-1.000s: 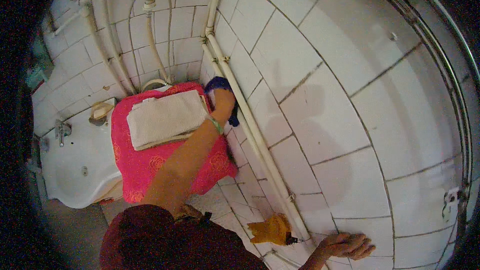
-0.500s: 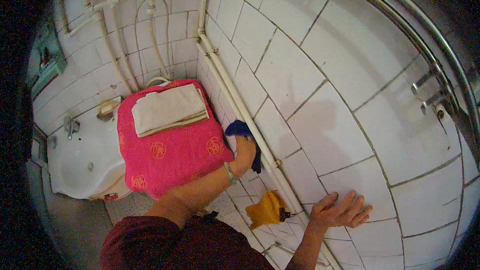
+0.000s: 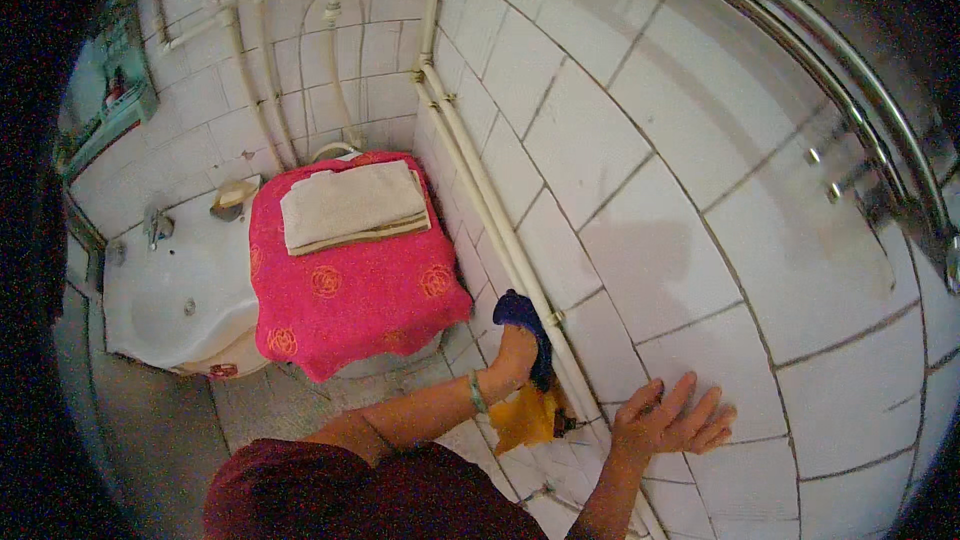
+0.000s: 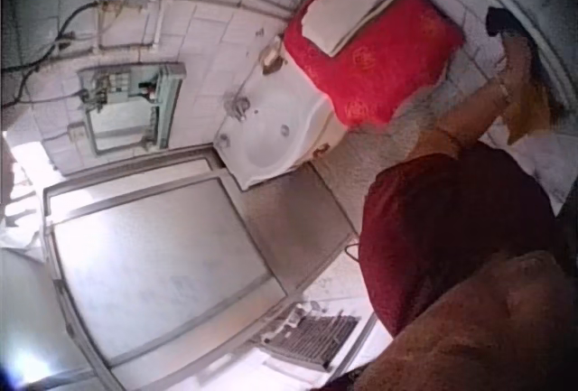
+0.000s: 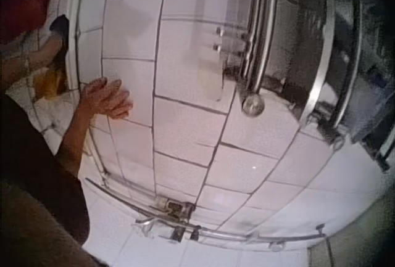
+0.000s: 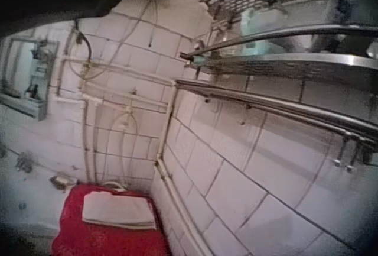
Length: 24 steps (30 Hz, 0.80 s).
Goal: The person wipes the tiled walls and a metal towel rack with a blue cloth. They then move to the sink, wiping the basin and faucet area. The person picks up a soap dish and a bar of soap, briefly handling them before placing them back on the sink.
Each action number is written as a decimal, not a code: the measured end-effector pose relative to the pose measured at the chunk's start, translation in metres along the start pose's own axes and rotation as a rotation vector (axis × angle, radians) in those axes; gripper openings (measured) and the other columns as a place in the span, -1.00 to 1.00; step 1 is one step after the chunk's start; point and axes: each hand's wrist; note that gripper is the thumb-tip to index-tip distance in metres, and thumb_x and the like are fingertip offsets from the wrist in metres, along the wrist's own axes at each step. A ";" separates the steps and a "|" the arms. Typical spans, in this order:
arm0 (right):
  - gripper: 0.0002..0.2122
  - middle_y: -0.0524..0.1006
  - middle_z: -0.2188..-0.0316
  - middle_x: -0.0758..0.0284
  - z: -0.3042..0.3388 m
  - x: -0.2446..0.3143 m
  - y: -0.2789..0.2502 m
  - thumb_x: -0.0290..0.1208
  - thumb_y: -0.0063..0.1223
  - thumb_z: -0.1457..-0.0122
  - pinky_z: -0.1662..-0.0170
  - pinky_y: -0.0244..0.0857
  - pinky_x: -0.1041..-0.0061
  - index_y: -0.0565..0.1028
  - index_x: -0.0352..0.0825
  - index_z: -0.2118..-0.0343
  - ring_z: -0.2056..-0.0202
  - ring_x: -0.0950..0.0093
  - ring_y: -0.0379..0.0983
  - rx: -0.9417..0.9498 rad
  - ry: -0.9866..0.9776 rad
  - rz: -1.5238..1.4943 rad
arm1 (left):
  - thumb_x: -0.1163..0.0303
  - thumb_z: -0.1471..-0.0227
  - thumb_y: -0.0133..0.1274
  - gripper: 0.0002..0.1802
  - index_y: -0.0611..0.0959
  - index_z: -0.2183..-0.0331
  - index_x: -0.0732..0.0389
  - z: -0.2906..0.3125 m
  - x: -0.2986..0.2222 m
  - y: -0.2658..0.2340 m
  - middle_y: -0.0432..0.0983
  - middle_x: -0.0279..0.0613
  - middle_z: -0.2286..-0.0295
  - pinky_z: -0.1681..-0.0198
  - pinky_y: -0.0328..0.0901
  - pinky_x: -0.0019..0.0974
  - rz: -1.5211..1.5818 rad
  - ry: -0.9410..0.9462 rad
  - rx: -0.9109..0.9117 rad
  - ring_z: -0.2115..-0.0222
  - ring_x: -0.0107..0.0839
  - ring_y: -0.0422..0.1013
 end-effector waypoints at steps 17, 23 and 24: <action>-0.66 0.21 -0.17 0.13 -0.004 0.008 0.010 -0.24 -0.21 -0.27 -0.21 -0.18 -0.06 0.39 -0.28 -0.03 -0.22 0.07 0.04 -0.089 -0.113 0.041 | 0.43 0.16 0.00 -0.85 0.64 0.57 0.24 -0.234 0.246 0.106 0.49 -0.02 0.56 0.47 0.19 -0.14 0.082 -0.321 -0.511 0.46 -0.12 0.39; -0.63 0.23 -0.12 0.12 -0.007 0.012 0.001 -0.08 -0.17 -0.23 -0.13 -0.12 -0.19 0.40 -0.21 0.03 -0.20 -0.04 0.02 -0.032 -0.030 0.102 | 0.32 0.10 0.07 -0.75 0.60 0.46 0.35 -0.273 0.284 0.041 0.54 0.11 0.43 0.24 0.39 -0.10 0.488 -0.487 -0.306 0.29 -0.03 0.50; -0.64 0.25 -0.10 0.13 -0.010 0.017 0.004 -0.08 -0.15 -0.23 -0.13 -0.12 -0.20 0.41 -0.21 0.04 -0.19 -0.04 0.02 -0.050 -0.020 0.064 | 0.31 0.10 0.07 -0.74 0.60 0.48 0.35 -0.287 0.310 0.054 0.54 0.13 0.43 0.24 0.40 -0.10 0.510 -0.542 -0.365 0.30 -0.01 0.50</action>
Point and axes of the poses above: each hand's wrist, its own z-axis away from the middle knuckle, its own y-axis out of the palm, x = y × z
